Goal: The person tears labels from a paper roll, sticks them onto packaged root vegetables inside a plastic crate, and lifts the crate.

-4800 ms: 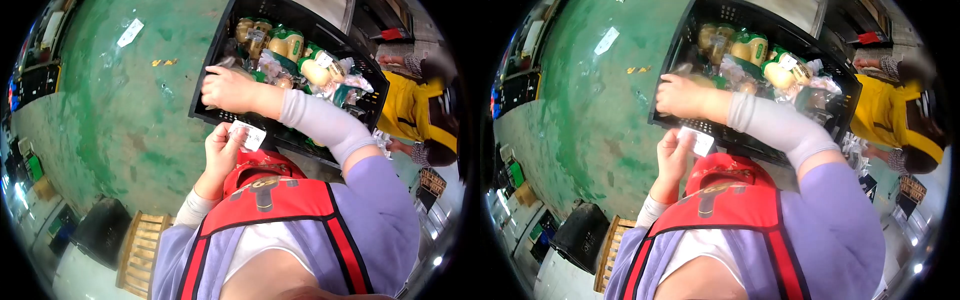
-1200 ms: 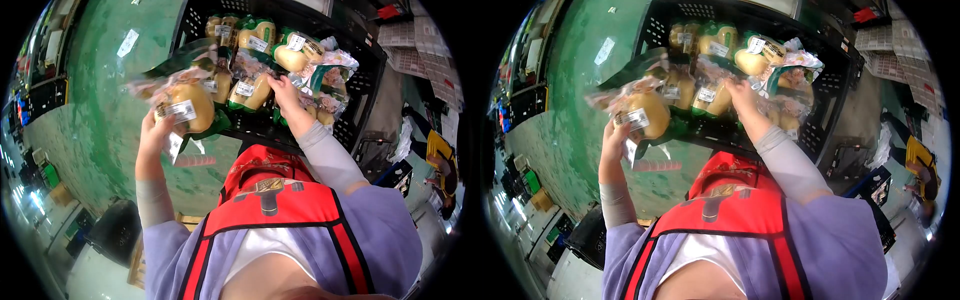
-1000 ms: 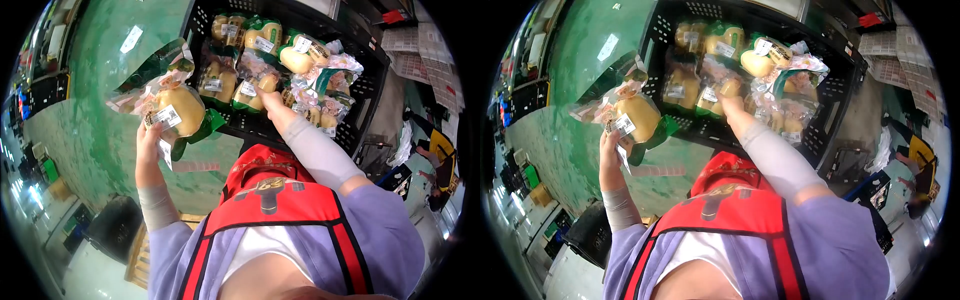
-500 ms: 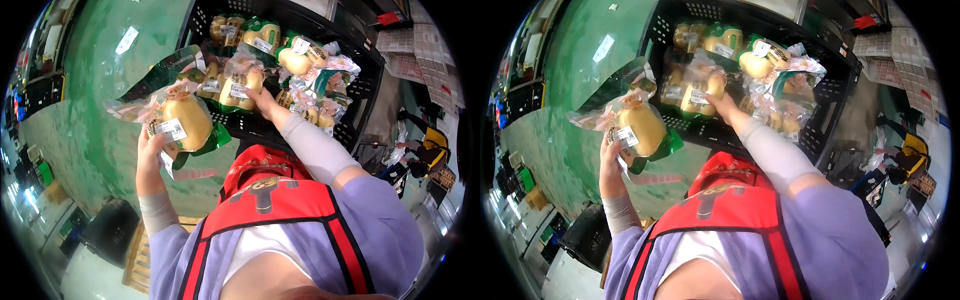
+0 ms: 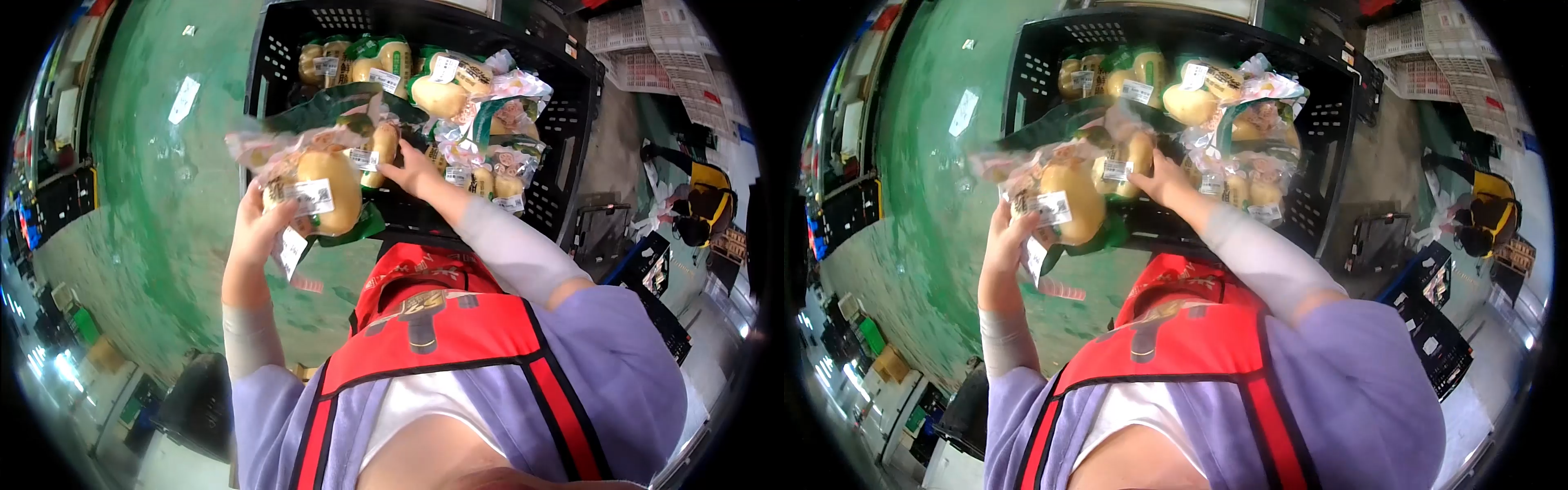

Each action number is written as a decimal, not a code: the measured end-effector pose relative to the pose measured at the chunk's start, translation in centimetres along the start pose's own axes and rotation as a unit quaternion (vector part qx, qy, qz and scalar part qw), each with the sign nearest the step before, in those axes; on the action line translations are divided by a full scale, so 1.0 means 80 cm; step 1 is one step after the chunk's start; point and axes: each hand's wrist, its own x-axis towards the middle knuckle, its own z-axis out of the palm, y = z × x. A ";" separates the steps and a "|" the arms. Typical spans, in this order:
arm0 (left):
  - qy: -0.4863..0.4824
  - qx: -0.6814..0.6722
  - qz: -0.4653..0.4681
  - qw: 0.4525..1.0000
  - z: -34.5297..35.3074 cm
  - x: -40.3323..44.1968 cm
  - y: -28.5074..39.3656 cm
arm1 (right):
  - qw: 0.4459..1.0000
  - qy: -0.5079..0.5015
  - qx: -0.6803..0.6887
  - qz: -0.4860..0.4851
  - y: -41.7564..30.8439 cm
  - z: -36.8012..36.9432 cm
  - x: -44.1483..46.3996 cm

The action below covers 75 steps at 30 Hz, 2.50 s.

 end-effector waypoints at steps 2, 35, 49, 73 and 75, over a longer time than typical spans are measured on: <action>-0.035 0.028 -0.038 0.998 0.014 0.026 0.001 | 0.993 0.015 0.005 -0.114 0.005 -0.048 -0.036; -0.009 0.489 -0.112 0.865 0.101 0.075 -0.045 | 0.963 0.192 0.168 0.083 0.158 -0.172 -0.127; -0.195 0.032 -0.163 0.967 0.091 -0.065 -0.057 | 0.932 0.227 0.234 -0.159 -0.070 -0.094 -0.087; -0.021 0.331 -0.037 0.943 0.123 0.013 -0.063 | 0.947 0.133 -0.214 0.200 0.182 -0.163 -0.095; 0.019 0.441 -0.011 0.897 0.120 0.044 -0.077 | 0.952 0.095 -0.227 0.181 0.179 -0.162 -0.105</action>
